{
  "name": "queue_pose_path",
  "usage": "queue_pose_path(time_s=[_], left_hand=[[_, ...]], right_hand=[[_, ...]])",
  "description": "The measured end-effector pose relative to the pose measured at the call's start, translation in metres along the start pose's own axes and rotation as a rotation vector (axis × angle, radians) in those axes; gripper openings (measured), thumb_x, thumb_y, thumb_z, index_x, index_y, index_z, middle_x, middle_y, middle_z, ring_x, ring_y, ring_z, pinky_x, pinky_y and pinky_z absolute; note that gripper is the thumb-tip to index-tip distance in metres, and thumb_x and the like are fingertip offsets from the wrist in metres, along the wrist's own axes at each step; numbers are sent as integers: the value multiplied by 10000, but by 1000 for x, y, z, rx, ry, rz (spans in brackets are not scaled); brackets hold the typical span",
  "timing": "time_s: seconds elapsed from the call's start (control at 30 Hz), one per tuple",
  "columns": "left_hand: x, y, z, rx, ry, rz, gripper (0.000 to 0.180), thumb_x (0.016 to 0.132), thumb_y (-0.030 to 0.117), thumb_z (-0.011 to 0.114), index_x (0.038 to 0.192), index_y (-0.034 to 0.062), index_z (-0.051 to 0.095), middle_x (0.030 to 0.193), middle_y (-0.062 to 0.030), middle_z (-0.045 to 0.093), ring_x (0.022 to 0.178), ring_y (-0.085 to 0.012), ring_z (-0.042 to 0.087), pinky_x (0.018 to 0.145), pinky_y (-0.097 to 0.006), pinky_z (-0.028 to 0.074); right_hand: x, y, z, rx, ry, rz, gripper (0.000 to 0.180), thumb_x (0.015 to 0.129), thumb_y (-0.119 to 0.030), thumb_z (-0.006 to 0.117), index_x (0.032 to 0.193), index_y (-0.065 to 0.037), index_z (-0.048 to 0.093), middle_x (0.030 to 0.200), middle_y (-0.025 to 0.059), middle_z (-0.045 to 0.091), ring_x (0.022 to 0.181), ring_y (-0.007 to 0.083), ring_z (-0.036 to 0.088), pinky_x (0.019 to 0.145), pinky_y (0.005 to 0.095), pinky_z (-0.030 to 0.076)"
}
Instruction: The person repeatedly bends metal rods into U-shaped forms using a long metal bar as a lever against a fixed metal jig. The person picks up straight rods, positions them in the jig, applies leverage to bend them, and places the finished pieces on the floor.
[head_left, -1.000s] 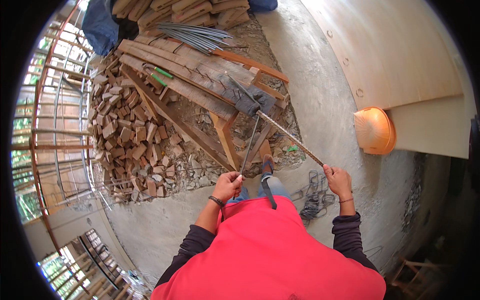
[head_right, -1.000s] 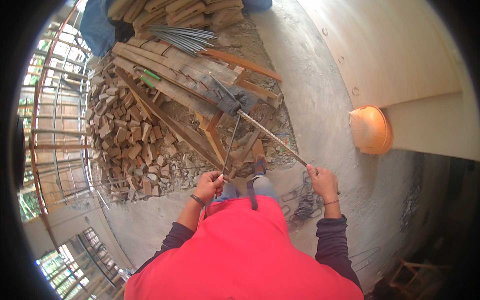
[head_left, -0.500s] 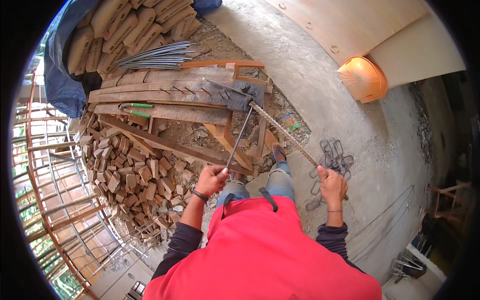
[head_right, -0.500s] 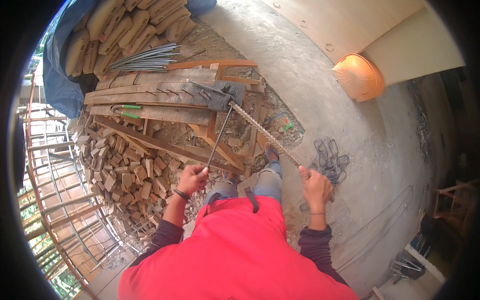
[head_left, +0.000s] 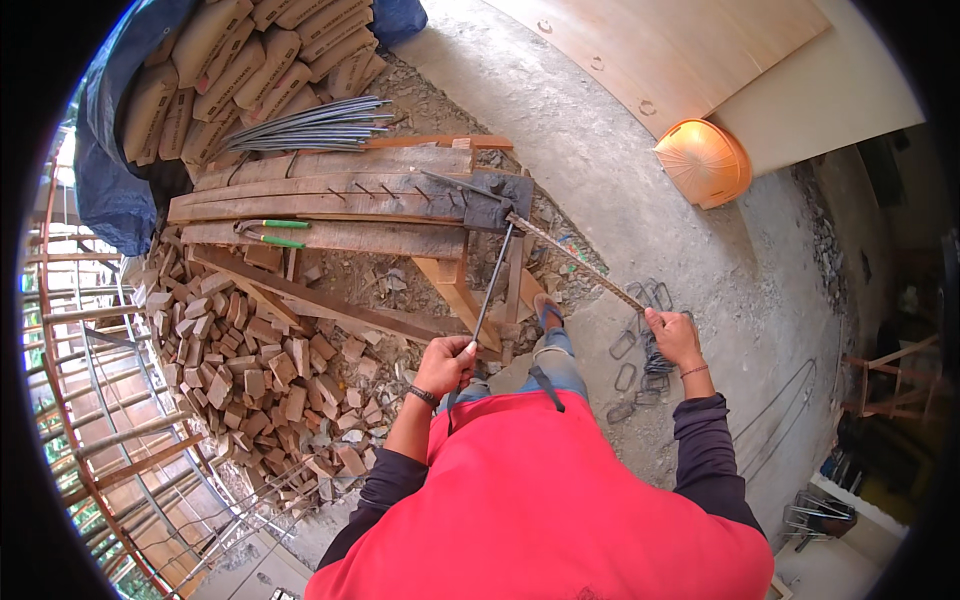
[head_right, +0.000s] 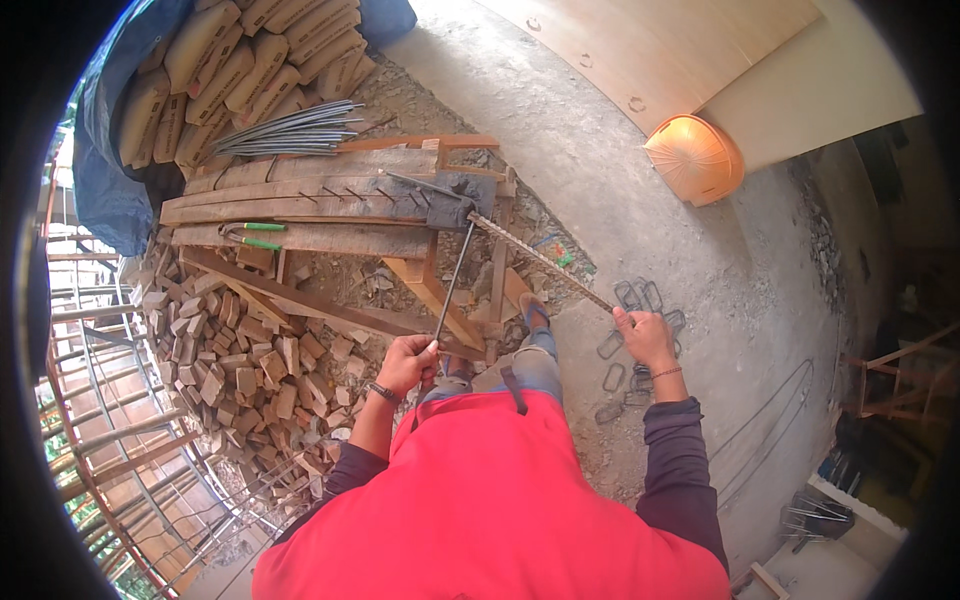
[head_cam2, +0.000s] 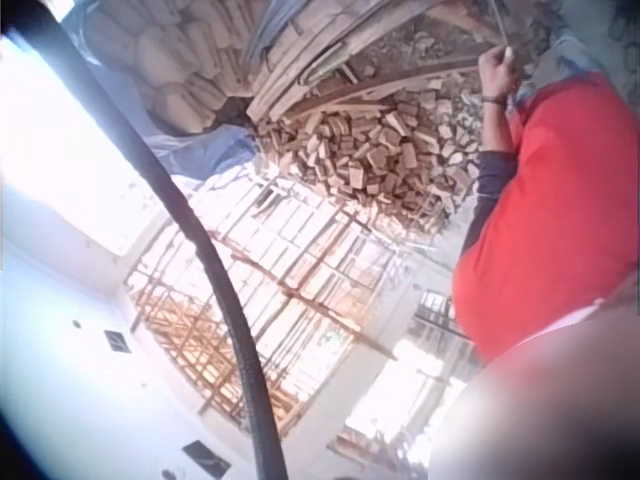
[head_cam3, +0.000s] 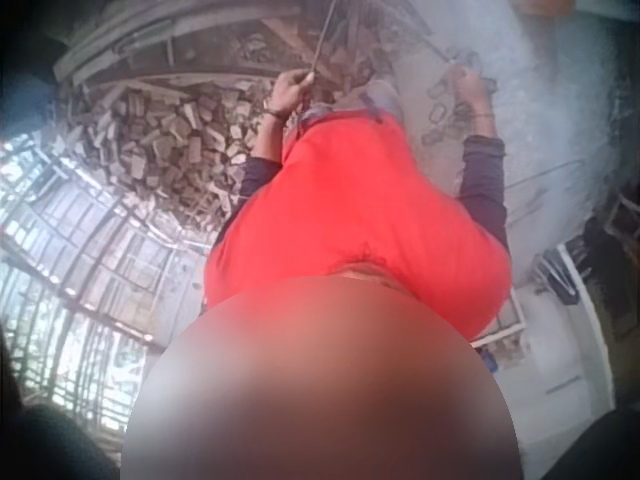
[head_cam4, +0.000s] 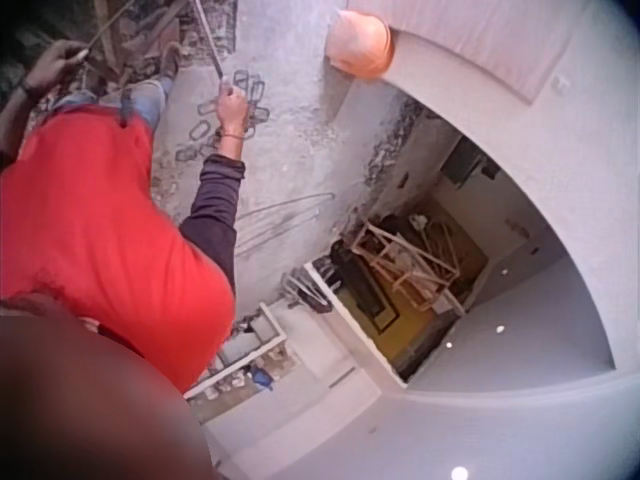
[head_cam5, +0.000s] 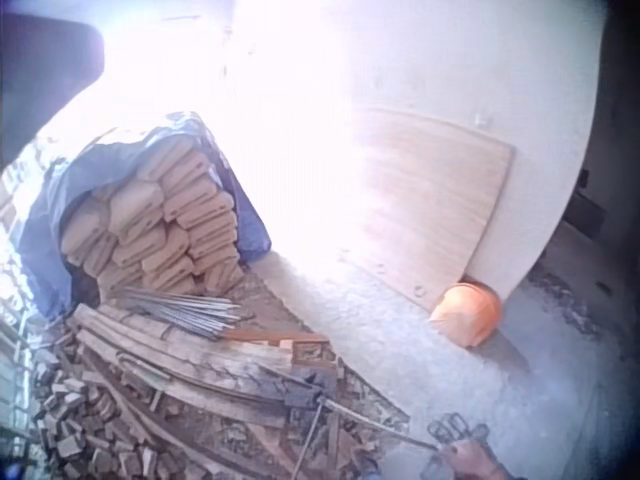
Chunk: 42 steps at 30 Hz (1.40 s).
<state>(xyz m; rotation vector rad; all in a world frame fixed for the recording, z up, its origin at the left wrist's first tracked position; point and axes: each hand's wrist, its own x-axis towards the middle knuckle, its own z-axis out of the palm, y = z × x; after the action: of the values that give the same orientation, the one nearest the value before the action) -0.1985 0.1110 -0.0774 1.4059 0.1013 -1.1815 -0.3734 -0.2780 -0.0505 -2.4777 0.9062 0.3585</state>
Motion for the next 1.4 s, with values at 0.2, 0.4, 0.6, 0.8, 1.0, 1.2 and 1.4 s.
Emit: queue_pose_path(time_s=[0.2,0.4,0.6,0.8,1.0,1.2,1.4], left_hand=[[0,1,-1,14,-11,21,203,982,136,521,957,-45,609,608,-2,498,471,-80,437,421,-255,378],[1,6,-9,19,-53,12,176,976,116,527,948,-40,605,633,-4,501,469,-85,436,419,-255,376],[3,15,-31,136,-73,16,171,974,119,534,962,-39,598,635,3,503,474,-84,451,430,-256,398],[9,11,-24,178,-123,14,176,979,145,533,991,-25,577,665,0,520,526,-90,495,481,-262,435],[30,28,-14,142,-176,20,320,1010,176,469,1274,1,513,877,-26,623,659,-123,608,621,-272,534],[68,50,-13,214,-301,7,239,994,145,507,1194,20,549,862,-20,616,705,-105,618,652,-288,557],[67,55,13,168,-303,125,189,940,211,622,984,32,580,820,-3,596,717,-99,618,697,-309,578]], right_hand=[[-26,-17,-7,-43,4,29,741,889,-700,393,703,-21,624,719,243,614,739,441,610,634,496,463],[-50,-41,9,-114,97,188,747,870,-729,380,734,-41,639,765,238,634,791,444,613,673,515,466],[-76,-65,27,-120,186,276,739,865,-729,383,744,-49,645,766,235,639,788,447,613,665,529,465],[-63,-49,15,-67,157,208,738,864,-727,397,729,-45,646,727,228,629,758,448,613,640,506,467],[-46,-25,21,70,125,154,764,865,-733,400,703,-20,623,670,216,592,693,429,596,597,476,440],[-40,-13,37,314,244,112,734,894,-685,422,714,4,604,637,217,557,642,423,562,574,446,425],[-45,8,49,367,327,131,719,920,-642,425,688,24,567,597,215,512,572,391,523,560,443,407]])
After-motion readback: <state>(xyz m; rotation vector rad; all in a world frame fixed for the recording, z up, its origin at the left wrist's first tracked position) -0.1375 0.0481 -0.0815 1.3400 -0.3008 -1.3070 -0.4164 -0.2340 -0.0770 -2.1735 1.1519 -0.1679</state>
